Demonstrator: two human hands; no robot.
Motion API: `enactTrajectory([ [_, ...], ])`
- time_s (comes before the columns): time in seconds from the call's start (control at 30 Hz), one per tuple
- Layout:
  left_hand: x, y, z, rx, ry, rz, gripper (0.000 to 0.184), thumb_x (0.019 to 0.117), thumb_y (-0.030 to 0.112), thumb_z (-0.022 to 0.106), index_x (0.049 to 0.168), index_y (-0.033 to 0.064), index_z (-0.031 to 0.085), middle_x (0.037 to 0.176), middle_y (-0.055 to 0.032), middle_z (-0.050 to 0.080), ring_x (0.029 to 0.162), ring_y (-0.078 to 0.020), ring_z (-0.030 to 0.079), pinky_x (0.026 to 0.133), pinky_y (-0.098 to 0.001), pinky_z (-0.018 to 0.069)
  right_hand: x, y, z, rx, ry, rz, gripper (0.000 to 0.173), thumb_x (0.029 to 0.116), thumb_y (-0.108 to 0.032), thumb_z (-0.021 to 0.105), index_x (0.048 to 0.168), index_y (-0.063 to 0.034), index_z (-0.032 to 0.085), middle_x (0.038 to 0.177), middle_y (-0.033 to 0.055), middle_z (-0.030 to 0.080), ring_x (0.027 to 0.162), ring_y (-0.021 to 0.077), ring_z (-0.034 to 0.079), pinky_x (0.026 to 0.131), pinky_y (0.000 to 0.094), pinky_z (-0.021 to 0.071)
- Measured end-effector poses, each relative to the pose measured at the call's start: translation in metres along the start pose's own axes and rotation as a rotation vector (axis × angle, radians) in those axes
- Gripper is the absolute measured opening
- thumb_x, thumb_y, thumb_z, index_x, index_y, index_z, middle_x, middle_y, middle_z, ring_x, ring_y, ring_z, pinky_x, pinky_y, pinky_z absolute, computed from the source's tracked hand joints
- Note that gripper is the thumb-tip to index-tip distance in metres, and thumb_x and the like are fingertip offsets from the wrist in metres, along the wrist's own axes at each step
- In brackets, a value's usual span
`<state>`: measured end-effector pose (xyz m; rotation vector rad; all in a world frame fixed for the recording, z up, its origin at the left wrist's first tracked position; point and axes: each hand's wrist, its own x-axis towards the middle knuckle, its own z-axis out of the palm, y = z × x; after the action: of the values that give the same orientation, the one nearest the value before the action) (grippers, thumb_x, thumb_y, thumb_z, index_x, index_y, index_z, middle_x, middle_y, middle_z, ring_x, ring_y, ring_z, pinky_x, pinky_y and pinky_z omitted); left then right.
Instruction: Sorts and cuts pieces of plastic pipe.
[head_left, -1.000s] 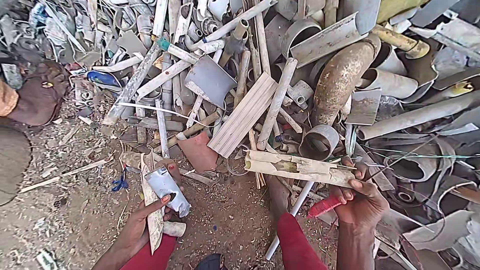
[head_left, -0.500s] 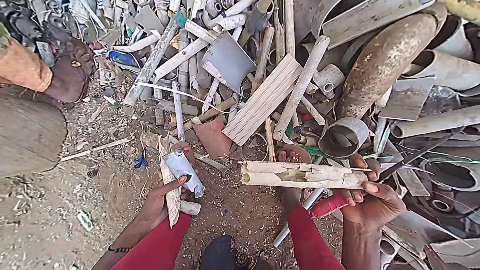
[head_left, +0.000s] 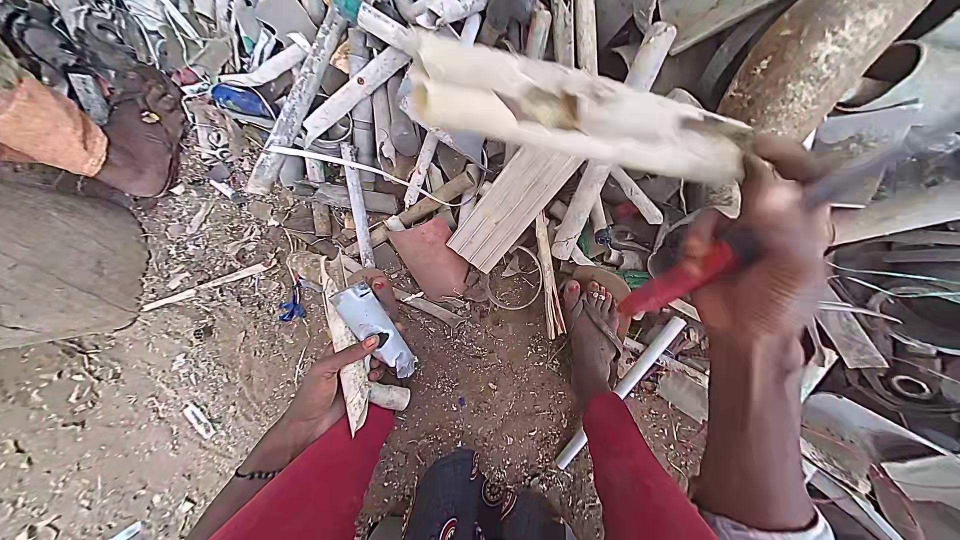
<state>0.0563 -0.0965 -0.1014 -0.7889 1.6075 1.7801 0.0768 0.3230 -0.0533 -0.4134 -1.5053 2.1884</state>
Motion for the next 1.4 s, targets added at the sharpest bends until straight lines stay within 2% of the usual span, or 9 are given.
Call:
enactTrajectory([
  [0.2,0.0,-0.002,-0.008,-0.006,0.005,0.061,0.025,0.0918,0.014,0.048,0.112,0.0135,0.064,0.092,0.0001,0.075,0.063,-0.0034,0.066,0.054,-0.0186,0.0552,-0.037,0.029,-0.048,-0.53,0.537,0.024,0.017,0.0864,-0.005,0.074,0.094,-0.0088,0.059,0.067,-0.0063,0.063,0.044,0.0047,0.055,0.041,0.0235,0.0525],
  [0.3,0.002,-0.002,-0.015,0.0,0.035,0.06,0.025,0.0934,0.015,0.047,0.112,0.0129,0.064,0.091,0.0001,0.075,0.062,-0.0038,0.066,0.053,-0.0189,0.055,-0.092,0.054,-0.09,-0.835,0.708,0.235,0.029,0.0838,-0.007,0.078,0.103,0.0043,0.06,0.072,0.0013,0.061,0.05,0.0062,0.055,0.048,0.0261,0.0528],
  [0.4,0.005,0.0,-0.019,-0.007,0.038,0.044,0.025,0.0965,0.016,0.044,0.108,0.0105,0.065,0.081,0.0007,0.071,0.06,-0.0044,0.064,0.053,-0.0203,0.0549,-0.144,0.077,-0.111,-1.153,0.616,0.536,0.065,0.0835,-0.028,0.085,0.129,0.0106,0.058,0.102,0.0272,0.067,0.088,0.0364,0.066,0.081,0.0578,0.0523],
  [0.5,0.005,-0.005,-0.021,-0.013,0.021,0.049,0.027,0.0809,0.013,0.059,0.107,0.0115,0.066,0.081,0.0011,0.072,0.061,-0.005,0.065,0.054,-0.0213,0.0559,-0.164,0.096,-0.11,-1.204,0.541,0.607,0.074,0.0799,-0.031,0.088,0.132,0.0107,0.057,0.109,0.032,0.068,0.103,0.0446,0.067,0.092,0.0641,0.048],
  [0.7,-0.005,0.0,-0.001,0.123,-0.256,0.114,0.07,0.0669,0.014,0.089,0.127,0.0107,0.053,0.111,-0.0042,0.074,0.095,-0.0167,0.074,0.081,-0.0329,0.0631,-0.139,0.067,-0.077,-0.735,0.632,0.56,0.056,0.0792,0.0,0.08,0.129,0.0056,0.055,0.09,0.0115,0.065,0.054,0.0117,0.059,0.048,0.0311,0.0552],
  [0.87,0.005,0.018,0.033,0.263,-0.469,0.115,0.083,0.061,0.034,0.097,0.13,0.0137,0.055,0.113,0.0003,0.074,0.101,-0.0145,0.072,0.088,-0.0309,0.0615,-0.114,-0.015,-0.057,-0.734,0.41,0.055,0.038,0.0894,-0.032,0.076,0.109,-0.0041,0.059,0.08,-0.0119,0.068,0.053,-0.0022,0.06,0.046,0.0192,0.0544],
  [0.97,0.009,0.034,0.062,0.397,-0.691,0.267,0.066,0.0703,0.029,0.093,0.128,0.02,0.061,0.116,0.0045,0.074,0.106,-0.0112,0.07,0.096,-0.0294,0.0583,-0.093,-0.039,-0.049,-0.487,0.261,-0.117,0.03,0.0983,-0.045,0.066,0.107,-0.0159,0.063,0.086,-0.0082,0.075,0.056,0.0028,0.063,0.047,0.0194,0.0537],
  [1.17,0.002,0.044,0.1,0.599,-0.943,0.426,0.07,0.0708,0.038,0.093,0.133,0.0275,0.062,0.118,0.0122,0.072,0.109,-0.0033,0.067,0.097,-0.025,0.0563,-0.057,-0.034,0.019,-0.019,0.23,0.212,0.026,0.0944,-0.037,0.072,0.102,-0.0139,0.065,0.067,-0.0039,0.066,0.048,0.0037,0.058,0.045,0.0206,0.0519],
  [1.4,0.005,0.031,0.085,0.648,-1.057,0.224,0.065,0.0684,0.032,0.094,0.127,0.031,0.066,0.116,0.0149,0.073,0.108,-0.0007,0.068,0.096,-0.0232,0.0564,-0.037,0.0,0.069,0.347,0.056,0.586,0.01,0.1024,-0.008,0.058,0.102,0.0008,0.062,0.057,0.0034,0.054,0.044,0.0087,0.054,0.047,0.0237,0.0525],
])
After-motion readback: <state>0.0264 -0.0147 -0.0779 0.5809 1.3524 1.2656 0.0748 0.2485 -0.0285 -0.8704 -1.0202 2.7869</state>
